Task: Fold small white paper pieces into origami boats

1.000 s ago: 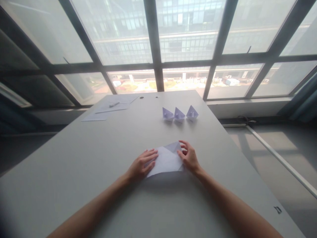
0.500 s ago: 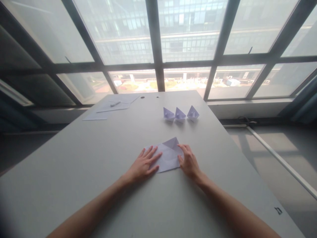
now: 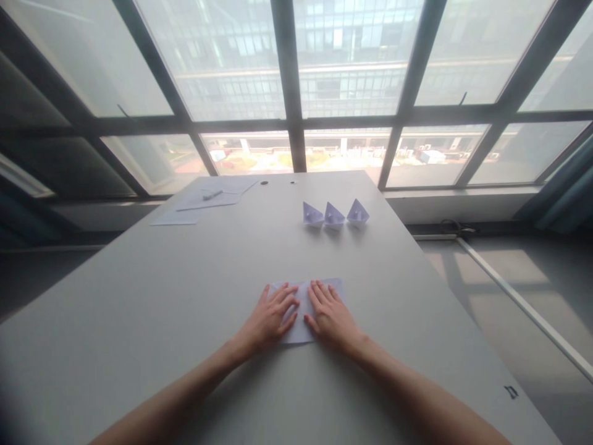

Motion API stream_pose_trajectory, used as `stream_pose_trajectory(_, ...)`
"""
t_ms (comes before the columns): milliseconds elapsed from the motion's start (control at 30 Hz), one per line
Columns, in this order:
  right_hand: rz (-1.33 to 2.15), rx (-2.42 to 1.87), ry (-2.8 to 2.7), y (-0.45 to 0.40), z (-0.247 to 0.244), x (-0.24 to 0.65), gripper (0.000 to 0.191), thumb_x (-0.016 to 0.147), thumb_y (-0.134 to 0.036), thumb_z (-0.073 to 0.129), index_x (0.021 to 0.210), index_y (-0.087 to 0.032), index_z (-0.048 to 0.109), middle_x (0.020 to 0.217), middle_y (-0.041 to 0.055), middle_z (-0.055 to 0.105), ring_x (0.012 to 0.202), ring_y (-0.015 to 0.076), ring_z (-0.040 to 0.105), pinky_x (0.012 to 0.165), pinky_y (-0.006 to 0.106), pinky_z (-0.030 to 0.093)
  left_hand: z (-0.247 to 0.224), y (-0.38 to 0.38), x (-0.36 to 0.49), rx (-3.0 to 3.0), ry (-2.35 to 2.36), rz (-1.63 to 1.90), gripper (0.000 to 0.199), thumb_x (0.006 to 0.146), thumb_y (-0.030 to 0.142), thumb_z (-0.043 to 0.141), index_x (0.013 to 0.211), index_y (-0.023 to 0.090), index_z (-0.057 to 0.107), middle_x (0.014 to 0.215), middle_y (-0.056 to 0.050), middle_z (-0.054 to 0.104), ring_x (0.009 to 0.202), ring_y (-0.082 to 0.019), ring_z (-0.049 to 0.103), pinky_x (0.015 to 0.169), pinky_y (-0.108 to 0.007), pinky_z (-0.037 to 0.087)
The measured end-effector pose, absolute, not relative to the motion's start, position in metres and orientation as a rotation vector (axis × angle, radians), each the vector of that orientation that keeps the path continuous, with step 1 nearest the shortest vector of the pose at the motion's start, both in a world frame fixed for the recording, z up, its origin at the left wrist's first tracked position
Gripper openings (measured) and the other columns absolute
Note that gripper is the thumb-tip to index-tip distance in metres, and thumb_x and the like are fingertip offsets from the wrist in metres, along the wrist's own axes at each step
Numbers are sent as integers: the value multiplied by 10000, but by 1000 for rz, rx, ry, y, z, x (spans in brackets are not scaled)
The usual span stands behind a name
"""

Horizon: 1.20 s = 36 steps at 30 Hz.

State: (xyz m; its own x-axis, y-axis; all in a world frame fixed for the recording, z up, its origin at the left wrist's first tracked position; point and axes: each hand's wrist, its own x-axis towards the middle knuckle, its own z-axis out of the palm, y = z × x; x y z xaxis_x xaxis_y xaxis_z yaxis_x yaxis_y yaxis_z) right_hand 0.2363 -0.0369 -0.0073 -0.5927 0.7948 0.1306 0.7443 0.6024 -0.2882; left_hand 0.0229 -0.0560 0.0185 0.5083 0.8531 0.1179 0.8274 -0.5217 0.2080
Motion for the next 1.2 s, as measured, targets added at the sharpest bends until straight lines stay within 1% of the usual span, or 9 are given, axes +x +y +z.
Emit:
stream_pose_trajectory(100,286,-1275,-2593,-37,-8,236,654,962,-382,423,1522,-68,302,1590,159,242,1486,254,195,1215,448,167,10,-55,36,2622,1542,343,316,971,261,402,1231,198,572,1440,-115,506,1416,-283,351,1178,-565,175)
stream_pose_trajectory(200,263,-1303,-2582,-33,-10,238,637,965,-364,406,1525,-79,301,1589,149,244,1484,256,200,1214,458,170,-1,-48,49,2628,1545,313,500,957,270,396,1444,155,411,1536,-149,389,1450,-286,293,1171,-513,231)
stream_pose_trajectory(333,227,-1358,-2571,-25,-13,243,638,959,-325,393,1531,-70,276,1594,141,220,1486,252,190,1213,464,170,-8,-33,59,2695,1491,253,613,973,338,347,1543,130,258,1589,-142,284,1484,-278,209,1195,-516,151)
stream_pose_trajectory(500,195,-1397,-2576,-19,-10,246,672,944,-335,415,1539,-69,250,1600,142,184,1495,263,143,1213,485,145,-10,-17,59,2723,1501,211,666,957,406,379,1549,132,246,1601,-126,253,1491,-279,185,1199,-519,129)
stream_pose_trajectory(667,197,-1417,-2560,-19,-10,246,679,944,-358,413,1540,-76,250,1600,147,183,1495,259,143,1212,485,136,-17,-14,59,2750,1489,198,661,957,372,370,1559,147,215,1613,-113,219,1501,-261,146,1203,-505,120)
stream_pose_trajectory(833,213,-1460,-2539,-12,-13,239,629,932,-255,369,1525,-62,291,1588,148,237,1484,269,193,1201,502,172,-16,-12,60,2715,1499,244,638,966,380,357,1557,172,232,1609,-93,236,1495,-257,176,1203,-505,134)
stream_pose_trajectory(933,190,-1430,-2535,-4,-13,229,617,925,-212,359,1512,-30,308,1583,163,249,1485,266,190,1206,471,170,-10,-9,56,2681,1547,250,627,975,390,340,1548,148,260,1602,-100,256,1491,-258,192,1204,-506,137)
stream_pose_trajectory(1033,182,-1388,-2542,3,-13,223,621,941,-253,366,1519,-39,294,1588,153,240,1488,254,183,1210,455,160,-7,-6,52,2654,1584,227,629,978,399,334,1539,120,277,1602,-108,252,1491,-258,194,1207,-503,131)
stream_pose_trajectory(1200,196,-1409,-2528,5,-15,224,634,949,-303,366,1536,-82,268,1602,120,207,1493,238,169,1209,472,145,-8,-4,49,2666,1586,231,640,976,416,342,1546,137,258,1606,-95,249,1492,-251,189,1209,-487,130)
